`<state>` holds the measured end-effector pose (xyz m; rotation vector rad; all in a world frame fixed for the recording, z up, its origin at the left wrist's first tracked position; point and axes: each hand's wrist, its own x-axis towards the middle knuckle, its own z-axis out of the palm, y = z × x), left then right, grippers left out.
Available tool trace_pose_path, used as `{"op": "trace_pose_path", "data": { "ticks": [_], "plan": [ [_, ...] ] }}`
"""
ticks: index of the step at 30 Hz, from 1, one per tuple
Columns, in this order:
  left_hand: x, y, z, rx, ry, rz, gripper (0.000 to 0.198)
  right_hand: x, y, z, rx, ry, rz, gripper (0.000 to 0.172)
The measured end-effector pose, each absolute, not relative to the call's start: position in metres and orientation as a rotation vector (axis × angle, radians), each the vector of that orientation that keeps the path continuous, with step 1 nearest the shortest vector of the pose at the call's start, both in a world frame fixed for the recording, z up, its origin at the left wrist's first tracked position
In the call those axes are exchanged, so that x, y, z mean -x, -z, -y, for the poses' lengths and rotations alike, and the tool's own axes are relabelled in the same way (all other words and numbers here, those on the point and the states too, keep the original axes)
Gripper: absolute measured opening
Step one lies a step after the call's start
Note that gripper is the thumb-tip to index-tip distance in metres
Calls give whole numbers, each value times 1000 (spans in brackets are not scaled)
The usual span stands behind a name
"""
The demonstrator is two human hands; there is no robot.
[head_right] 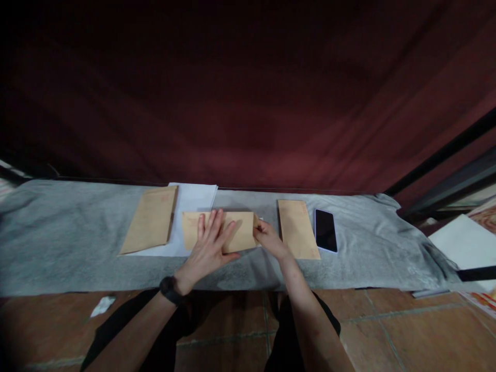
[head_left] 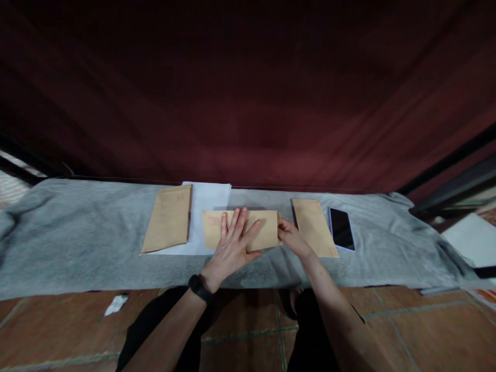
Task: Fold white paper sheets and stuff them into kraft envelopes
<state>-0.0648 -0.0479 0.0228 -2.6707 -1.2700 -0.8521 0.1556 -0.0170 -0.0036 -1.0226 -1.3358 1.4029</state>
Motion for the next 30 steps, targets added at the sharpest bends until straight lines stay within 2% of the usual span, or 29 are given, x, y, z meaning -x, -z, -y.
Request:
{"op": "trace_pose_path", "data": {
  "ticks": [2, 6, 12, 22, 30],
  "plan": [
    [66, -23, 46, 2679, 720, 1283, 101, -156, 4, 18, 983, -1477, 1356, 23],
    [67, -24, 45, 2709, 605, 1297, 106, -155, 5, 19, 975, -1542, 1372, 26],
    [71, -23, 42, 2747, 524, 1331, 107, -158, 8, 19, 1009, -1545, 1399, 32],
    [73, -12, 37, 2834, 494, 1329, 112, -162, 15, 20, 1049, -1560, 1428, 30],
    [69, -19, 39, 2843, 507, 1303, 105, -160, 27, 19, 1152, -1534, 1341, 37]
  ]
}}
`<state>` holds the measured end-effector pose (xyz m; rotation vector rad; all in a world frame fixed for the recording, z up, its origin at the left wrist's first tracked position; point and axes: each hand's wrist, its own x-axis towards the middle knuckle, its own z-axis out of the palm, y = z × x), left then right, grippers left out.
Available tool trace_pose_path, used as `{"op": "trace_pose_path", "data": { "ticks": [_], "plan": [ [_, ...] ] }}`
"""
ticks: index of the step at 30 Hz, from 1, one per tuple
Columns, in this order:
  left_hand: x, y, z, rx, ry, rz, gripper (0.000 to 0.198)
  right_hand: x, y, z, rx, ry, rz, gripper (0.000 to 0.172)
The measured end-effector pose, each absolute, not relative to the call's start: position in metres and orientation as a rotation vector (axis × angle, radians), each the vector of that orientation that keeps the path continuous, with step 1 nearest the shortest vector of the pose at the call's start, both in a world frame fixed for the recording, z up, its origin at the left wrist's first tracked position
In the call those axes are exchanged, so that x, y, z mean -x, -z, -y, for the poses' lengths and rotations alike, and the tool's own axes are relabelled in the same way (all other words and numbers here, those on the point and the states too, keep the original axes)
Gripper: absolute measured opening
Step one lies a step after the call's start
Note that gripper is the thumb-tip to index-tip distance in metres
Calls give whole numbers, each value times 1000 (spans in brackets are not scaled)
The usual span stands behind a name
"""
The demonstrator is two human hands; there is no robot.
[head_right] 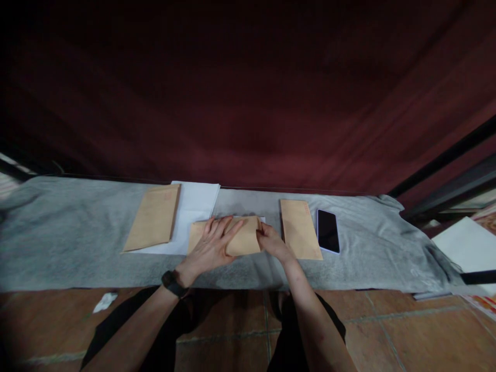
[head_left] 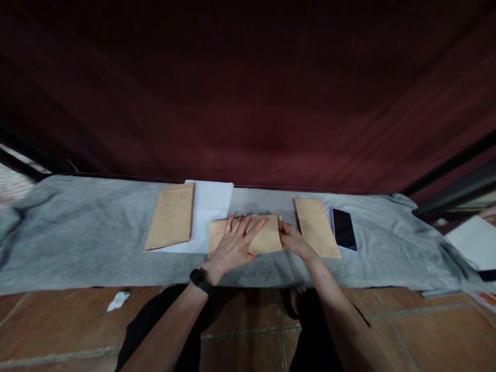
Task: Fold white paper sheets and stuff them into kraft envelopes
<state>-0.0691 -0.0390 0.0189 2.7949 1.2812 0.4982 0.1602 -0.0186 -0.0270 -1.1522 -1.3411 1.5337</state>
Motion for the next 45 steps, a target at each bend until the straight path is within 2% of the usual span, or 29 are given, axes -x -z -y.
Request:
{"op": "trace_pose_path", "data": {
  "ticks": [6, 11, 15, 20, 26, 28, 33, 37, 45],
  "plan": [
    [70, -18, 40, -2795, -490, -1266, 105, -161, 23, 19, 1153, -1589, 1295, 41],
    [75, -11, 37, -2752, -471, -1284, 111, -165, 19, 20, 1137, -1616, 1298, 39],
    [76, -15, 37, -2750, -464, -1294, 108, -166, 25, 20, 1180, -1560, 1325, 35],
    [74, -21, 39, -2770, -471, -1324, 100, -167, 30, 16, 1253, -1372, 1406, 30],
    [75, -21, 38, -2716, -528, -1430, 99, -175, 4, 19, 1282, -879, 1238, 16],
    [74, -20, 37, -2696, -531, -1464, 101, -178, -5, 24, 1205, -979, 1195, 19],
    [68, -17, 41, -2752, -520, -1393, 100, -179, -14, 36, 1111, -1469, 1368, 25],
    [65, -14, 44, -2863, -439, -1237, 99, -182, -19, 39, 1062, -1550, 1628, 20],
    [62, -20, 50, -2896, -384, -1210, 99, -195, -14, 45, 1087, -1773, 1546, 25]
  ]
}}
